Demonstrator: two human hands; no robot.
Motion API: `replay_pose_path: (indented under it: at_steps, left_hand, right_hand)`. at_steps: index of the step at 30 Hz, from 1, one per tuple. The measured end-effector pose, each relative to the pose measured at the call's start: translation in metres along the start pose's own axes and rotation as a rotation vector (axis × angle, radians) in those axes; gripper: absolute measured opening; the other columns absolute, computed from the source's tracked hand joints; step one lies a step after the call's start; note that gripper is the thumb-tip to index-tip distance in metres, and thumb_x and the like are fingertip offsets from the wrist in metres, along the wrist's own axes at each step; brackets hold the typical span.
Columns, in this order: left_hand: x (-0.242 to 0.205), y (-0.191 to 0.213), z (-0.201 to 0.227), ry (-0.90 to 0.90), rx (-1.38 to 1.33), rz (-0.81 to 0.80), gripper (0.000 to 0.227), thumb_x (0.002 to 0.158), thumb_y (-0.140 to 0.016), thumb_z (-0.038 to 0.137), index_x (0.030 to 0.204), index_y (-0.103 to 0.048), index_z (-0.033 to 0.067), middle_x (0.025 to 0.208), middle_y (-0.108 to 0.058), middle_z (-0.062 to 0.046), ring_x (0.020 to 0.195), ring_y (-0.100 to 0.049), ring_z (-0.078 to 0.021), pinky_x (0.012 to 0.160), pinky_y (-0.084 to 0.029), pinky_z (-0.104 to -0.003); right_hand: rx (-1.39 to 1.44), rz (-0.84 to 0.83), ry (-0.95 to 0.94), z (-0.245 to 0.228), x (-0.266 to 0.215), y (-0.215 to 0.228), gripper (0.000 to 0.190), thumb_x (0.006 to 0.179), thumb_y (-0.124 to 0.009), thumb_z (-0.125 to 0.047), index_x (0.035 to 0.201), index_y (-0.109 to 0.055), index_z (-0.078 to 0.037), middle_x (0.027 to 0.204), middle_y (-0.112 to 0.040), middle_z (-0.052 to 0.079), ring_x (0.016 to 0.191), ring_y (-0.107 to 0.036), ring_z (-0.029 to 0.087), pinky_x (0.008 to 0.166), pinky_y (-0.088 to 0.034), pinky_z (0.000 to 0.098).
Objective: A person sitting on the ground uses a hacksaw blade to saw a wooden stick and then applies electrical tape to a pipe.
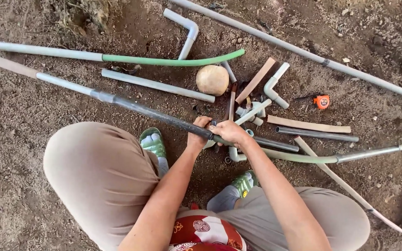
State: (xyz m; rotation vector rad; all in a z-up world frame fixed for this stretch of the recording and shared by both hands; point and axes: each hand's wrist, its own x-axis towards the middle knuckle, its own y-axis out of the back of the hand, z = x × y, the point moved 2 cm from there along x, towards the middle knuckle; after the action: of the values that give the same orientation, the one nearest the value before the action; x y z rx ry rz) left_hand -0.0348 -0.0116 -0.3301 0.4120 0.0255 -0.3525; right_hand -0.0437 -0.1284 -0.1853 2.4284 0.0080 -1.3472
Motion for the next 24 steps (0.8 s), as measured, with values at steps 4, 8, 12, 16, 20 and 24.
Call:
replay_pose_path:
  at_steps: [4, 8, 12, 16, 20, 24]
  left_hand:
    - [-0.017, 0.021, 0.018, -0.123, 0.247, 0.036, 0.009, 0.087, -0.058, 0.030, 0.093, -0.061, 0.0238, 0.084, -0.058, 0.001, 0.083, -0.064, -0.0193, 0.076, -0.052, -0.033]
    - [-0.013, 0.017, 0.012, 0.215, 0.529, -0.344, 0.010, 0.086, -0.051, 0.027, 0.095, -0.055, 0.0249, 0.088, -0.065, -0.001, 0.086, -0.068, -0.0246, 0.076, -0.053, -0.041]
    - [-0.022, 0.000, -0.016, -0.371, 1.185, -0.630, 0.025, 0.093, -0.044, 0.019, 0.069, -0.049, 0.0197, 0.049, -0.045, 0.004, 0.042, -0.046, -0.0154, 0.047, -0.041, -0.037]
    - [-0.025, 0.043, 0.037, 0.544, 0.462, -0.598, 0.048, 0.076, -0.058, 0.055, 0.103, -0.067, 0.0168, 0.103, -0.067, -0.003, 0.090, -0.064, -0.0237, 0.079, -0.049, -0.034]
    - [-0.025, 0.062, 0.075, 0.100, 0.800, -1.021, 0.032, 0.088, -0.036, 0.011, 0.105, -0.060, 0.0017, 0.090, -0.064, -0.016, 0.078, -0.065, -0.0257, 0.070, -0.056, -0.039]
    - [-0.046, 0.064, 0.069, -0.433, 1.280, -1.036, 0.032, 0.093, -0.038, 0.015, 0.111, -0.060, 0.0003, 0.094, -0.064, -0.018, 0.078, -0.066, -0.0235, 0.066, -0.053, -0.035]
  right_hand:
    - [0.082, -0.037, 0.035, -0.006, -0.011, 0.003, 0.026, 0.080, -0.065, -0.024, 0.083, -0.067, 0.001, 0.058, -0.061, 0.013, 0.047, -0.064, 0.017, 0.040, -0.047, 0.0220]
    - [-0.243, -0.175, 0.148, 0.009, 0.007, 0.002, 0.047, 0.063, -0.082, -0.026, 0.100, -0.064, -0.003, 0.076, -0.063, 0.009, 0.071, -0.065, 0.020, 0.059, -0.049, 0.0298]
    - [-0.655, -0.106, 0.103, 0.047, 0.061, -0.008, 0.040, 0.068, -0.070, -0.042, 0.105, -0.064, -0.028, 0.103, -0.065, -0.002, 0.100, -0.061, 0.023, 0.078, -0.043, 0.0461]
    - [-0.645, -0.062, 0.198, 0.018, 0.035, -0.006, 0.042, 0.068, -0.075, -0.029, 0.106, -0.066, -0.014, 0.104, -0.067, 0.015, 0.105, -0.062, 0.032, 0.084, -0.050, 0.0440]
    - [-0.708, -0.065, 0.216, 0.008, 0.019, -0.007, 0.045, 0.072, -0.074, -0.027, 0.113, -0.064, -0.013, 0.106, -0.066, 0.015, 0.107, -0.061, 0.030, 0.090, -0.050, 0.0401]
    - [-0.731, -0.063, 0.214, 0.006, 0.019, -0.007, 0.049, 0.072, -0.074, -0.029, 0.117, -0.061, -0.015, 0.107, -0.066, 0.014, 0.109, -0.061, 0.028, 0.091, -0.051, 0.0387]
